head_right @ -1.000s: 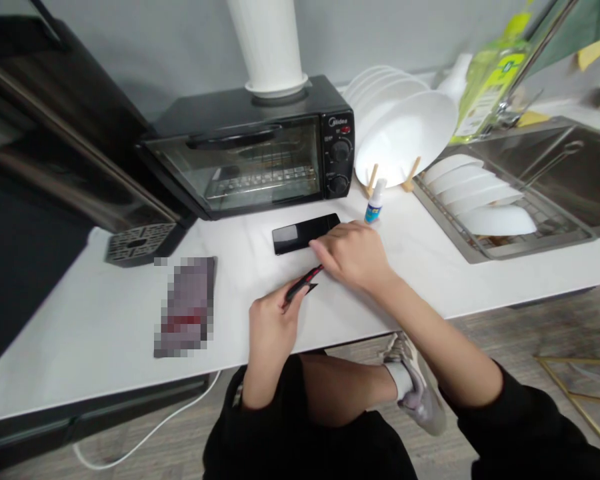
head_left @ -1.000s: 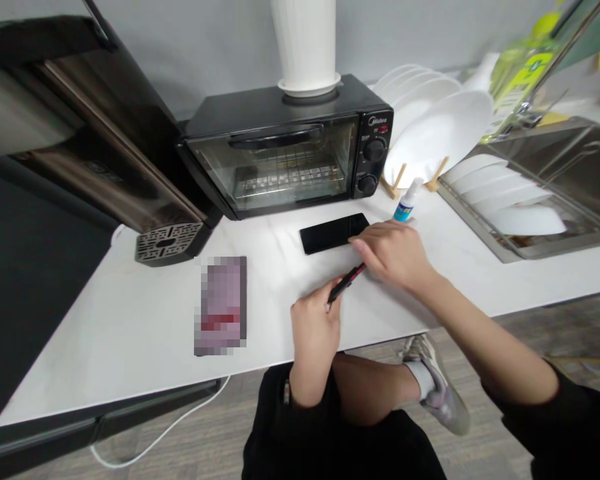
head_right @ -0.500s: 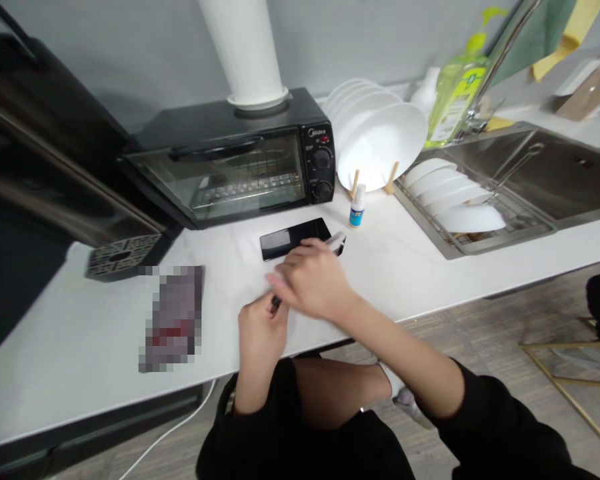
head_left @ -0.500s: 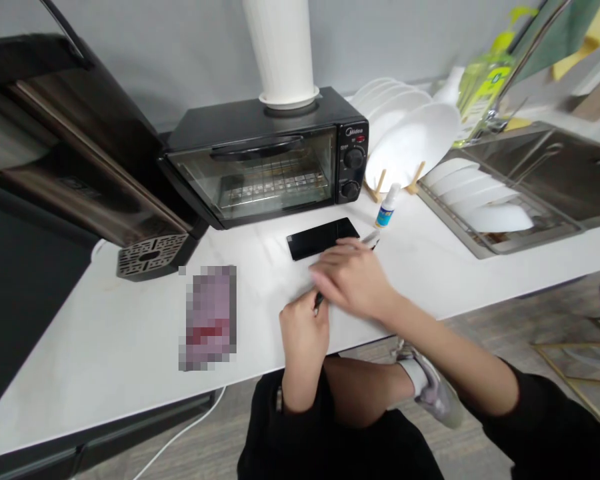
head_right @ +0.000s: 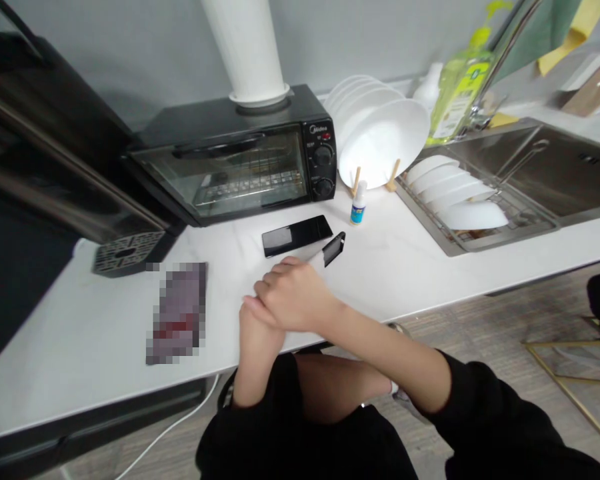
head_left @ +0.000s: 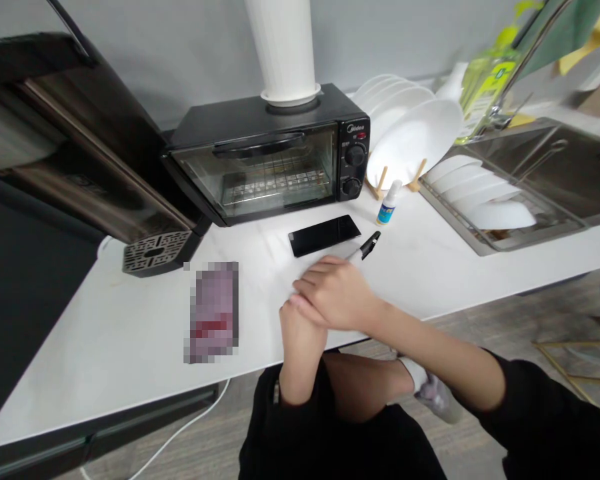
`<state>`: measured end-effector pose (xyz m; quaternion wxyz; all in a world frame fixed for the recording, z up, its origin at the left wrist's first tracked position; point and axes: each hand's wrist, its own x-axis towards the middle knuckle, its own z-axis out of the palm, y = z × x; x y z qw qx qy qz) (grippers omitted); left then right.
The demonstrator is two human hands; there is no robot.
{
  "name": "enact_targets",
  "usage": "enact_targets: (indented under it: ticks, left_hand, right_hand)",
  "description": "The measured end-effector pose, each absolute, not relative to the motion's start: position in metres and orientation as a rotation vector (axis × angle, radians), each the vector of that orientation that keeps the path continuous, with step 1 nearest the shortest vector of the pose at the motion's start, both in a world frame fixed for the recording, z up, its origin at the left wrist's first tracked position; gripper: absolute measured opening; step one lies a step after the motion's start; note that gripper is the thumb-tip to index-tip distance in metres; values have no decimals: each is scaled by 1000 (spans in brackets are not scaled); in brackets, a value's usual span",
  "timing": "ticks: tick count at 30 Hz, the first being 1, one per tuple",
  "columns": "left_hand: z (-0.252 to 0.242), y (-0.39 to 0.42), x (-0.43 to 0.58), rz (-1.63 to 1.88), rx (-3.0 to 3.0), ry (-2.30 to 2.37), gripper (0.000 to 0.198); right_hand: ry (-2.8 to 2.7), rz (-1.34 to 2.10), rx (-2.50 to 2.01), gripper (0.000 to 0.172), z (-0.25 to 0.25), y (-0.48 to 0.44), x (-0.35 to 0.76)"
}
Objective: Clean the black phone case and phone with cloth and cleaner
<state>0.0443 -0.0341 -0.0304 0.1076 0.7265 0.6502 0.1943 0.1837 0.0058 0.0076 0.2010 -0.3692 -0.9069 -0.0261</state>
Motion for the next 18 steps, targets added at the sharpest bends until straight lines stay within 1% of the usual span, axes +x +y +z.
enact_targets:
  ticks: [5, 7, 11, 13, 16, 18]
  left_hand:
    - [-24, -39, 46, 833, 1952, 1695, 29]
    - [-23, -39, 46, 824, 1950, 1714, 29]
    - [-27, -38, 42, 673, 2025, 1795, 27]
    - [-28, -39, 41, 732, 2006, 1749, 25]
    - [-26, -39, 45, 879, 1939, 1647, 28]
    - [-26, -38, 47, 851, 1945, 1689, 26]
  right_hand:
    - [-2275, -116, -1413, 47, 6, 23, 222]
    - [-2288, -105, -1338, 44, 5, 17, 215]
    - [-2494, -42, -1027, 38, 5, 1, 189]
    - [-2492, -44, -1120, 41, 7, 6, 198]
    - [-2329, -94, -1404, 47, 9, 20, 219]
    - [-2301, -101, -1379, 45, 8, 18, 215]
